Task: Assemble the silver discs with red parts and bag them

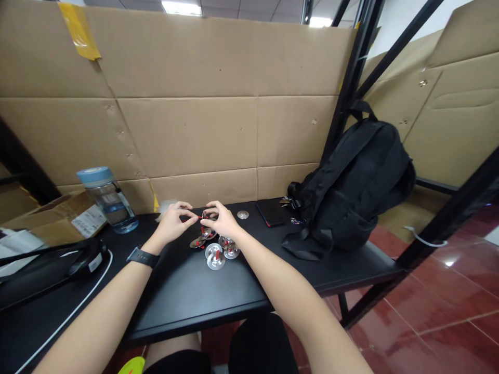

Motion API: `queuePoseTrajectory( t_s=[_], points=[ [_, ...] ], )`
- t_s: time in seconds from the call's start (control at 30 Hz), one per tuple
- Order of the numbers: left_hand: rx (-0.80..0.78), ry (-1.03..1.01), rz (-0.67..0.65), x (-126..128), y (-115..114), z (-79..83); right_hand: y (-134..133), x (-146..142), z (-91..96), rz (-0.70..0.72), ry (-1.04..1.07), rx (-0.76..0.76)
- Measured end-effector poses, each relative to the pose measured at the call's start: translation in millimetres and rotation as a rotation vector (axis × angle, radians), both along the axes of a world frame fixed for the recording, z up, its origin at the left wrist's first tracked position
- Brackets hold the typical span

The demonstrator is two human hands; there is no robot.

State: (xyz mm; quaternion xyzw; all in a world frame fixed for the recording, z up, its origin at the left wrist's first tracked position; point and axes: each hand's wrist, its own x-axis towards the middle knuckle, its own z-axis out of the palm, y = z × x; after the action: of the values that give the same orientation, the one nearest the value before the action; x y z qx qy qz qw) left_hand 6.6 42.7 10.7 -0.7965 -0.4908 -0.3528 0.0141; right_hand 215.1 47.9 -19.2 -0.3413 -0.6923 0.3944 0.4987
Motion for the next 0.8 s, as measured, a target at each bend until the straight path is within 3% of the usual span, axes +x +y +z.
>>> queuePoseTrajectory(
  t_s=[0.2,0.47,0.67,0.8],
  points=[
    [-0.004,0.059,0.063,-3.1,-0.4,2.4,1.8,3.2,0.5,-0.051,-0.059,0.051],
    [-0.056,0.18,0.423,-23.4,-1.5,6.3,13.2,36.5,9.3,-0.353,-0.482,0.246],
    [-0.144,0.228,0.543,-23.6,-8.2,8.0,19.9,64.5,15.5,-0.495,-0.748,0.144],
    [-0.18,0.228,0.575,-24.2,-7.2,6.8,20.0,72.8,17.0,-0.511,-0.919,0.054]
  ],
)
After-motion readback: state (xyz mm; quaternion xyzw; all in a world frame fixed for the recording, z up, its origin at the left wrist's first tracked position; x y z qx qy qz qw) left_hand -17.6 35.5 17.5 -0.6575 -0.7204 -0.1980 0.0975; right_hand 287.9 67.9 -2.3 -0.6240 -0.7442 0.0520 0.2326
